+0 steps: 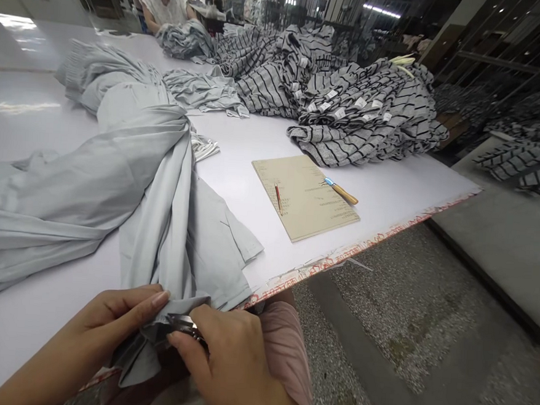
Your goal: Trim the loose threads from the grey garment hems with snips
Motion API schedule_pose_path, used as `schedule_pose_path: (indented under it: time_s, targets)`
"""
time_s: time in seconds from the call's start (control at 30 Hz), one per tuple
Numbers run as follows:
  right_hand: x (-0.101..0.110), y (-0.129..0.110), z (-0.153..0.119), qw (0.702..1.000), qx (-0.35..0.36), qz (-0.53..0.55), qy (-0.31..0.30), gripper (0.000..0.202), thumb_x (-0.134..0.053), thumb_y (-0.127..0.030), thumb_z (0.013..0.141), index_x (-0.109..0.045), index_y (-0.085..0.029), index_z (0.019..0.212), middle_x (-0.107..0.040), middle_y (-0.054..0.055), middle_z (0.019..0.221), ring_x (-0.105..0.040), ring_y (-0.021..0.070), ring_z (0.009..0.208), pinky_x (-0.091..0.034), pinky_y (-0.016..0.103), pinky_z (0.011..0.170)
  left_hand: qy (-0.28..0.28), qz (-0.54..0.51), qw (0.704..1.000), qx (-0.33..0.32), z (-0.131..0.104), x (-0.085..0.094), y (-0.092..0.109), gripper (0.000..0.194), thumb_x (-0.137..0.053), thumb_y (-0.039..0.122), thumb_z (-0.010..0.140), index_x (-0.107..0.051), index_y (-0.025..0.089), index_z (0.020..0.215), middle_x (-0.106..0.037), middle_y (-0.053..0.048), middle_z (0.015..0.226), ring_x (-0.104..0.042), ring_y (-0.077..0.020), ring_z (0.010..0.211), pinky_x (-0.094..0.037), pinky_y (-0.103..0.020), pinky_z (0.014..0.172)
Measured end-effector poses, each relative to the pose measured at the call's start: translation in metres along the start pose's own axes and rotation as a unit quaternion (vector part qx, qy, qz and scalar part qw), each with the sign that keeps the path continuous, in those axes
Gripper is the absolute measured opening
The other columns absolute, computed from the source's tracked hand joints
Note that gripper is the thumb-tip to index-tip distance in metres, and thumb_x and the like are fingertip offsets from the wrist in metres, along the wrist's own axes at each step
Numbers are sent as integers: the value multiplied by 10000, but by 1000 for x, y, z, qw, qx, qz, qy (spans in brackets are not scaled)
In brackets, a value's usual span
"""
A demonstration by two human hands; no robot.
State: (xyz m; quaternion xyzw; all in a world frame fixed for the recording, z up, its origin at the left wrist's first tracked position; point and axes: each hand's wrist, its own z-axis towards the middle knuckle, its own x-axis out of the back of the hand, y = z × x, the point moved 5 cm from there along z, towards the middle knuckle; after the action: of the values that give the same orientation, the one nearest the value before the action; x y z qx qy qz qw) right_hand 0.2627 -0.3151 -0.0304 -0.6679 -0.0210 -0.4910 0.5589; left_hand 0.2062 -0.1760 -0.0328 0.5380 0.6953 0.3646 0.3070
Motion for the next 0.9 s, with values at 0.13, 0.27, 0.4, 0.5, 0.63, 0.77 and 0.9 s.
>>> schedule_pose_path:
  time_s: [0.13,0.27,0.4,0.5,0.63,0.77,0.9]
  targets:
    - [-1,-1,0,1000,6,-18,8,303,-504,-377,943,-532,-192,705,-591,-50,581,-572,117,526,-277,227,526,-7,3,1000,-6,0,0,0,445,-630,541,782,-518,164,575,-421,45,606,-383,-118,594,-355,-196,541]
    - [0,-3,-1,999,23,-26,21,365,-423,-391,983,-524,-192,694,-599,-40,589,-574,119,526,-275,232,522,-1,-23,1000,9,0,-1,-1,433,-667,516,757,-511,163,559,-391,57,579,-354,-108,566,-330,-188,507]
    - [0,-3,-1,999,22,-29,24,387,-408,-432,987,-529,-193,707,-597,-39,583,-575,123,525,-276,232,521,2,-47,999,18,-1,-2,-1,387,-701,454,735,-522,159,561,-403,56,576,-361,-105,561,-321,-186,497]
    - [-1,-2,-1,999,19,-30,31,409,-403,-472,981,-524,-194,707,-582,-39,566,-557,126,505,-270,237,513,-2,-57,998,24,-1,-2,-2,346,-705,403,739,-528,158,570,-416,57,568,-373,-105,555,-325,-184,496]
    - [-2,-2,-1,999,28,-23,33,432,-365,-445,1000,-508,-195,678,-588,-29,581,-556,124,516,-279,237,521,-4,-52,998,18,-1,-1,-3,363,-691,425,756,-530,157,572,-435,51,574,-385,-106,556,-327,-184,497]
    - [-3,-3,-2,1000,17,3,9,400,-395,-394,994,-504,-195,665,-584,-32,581,-559,118,525,-292,226,527,-11,-38,999,11,3,-2,-3,347,-669,410,776,-531,160,578,-448,43,597,-390,-112,576,-334,-195,516]
    - [-3,-2,-4,999,-2,31,-11,327,-454,-357,956,-504,-196,676,-563,-42,580,-537,113,519,-292,219,527,-18,7,1000,-11,3,2,-5,351,-640,421,803,-545,166,582,-459,39,614,-423,-120,596,-363,-201,538]
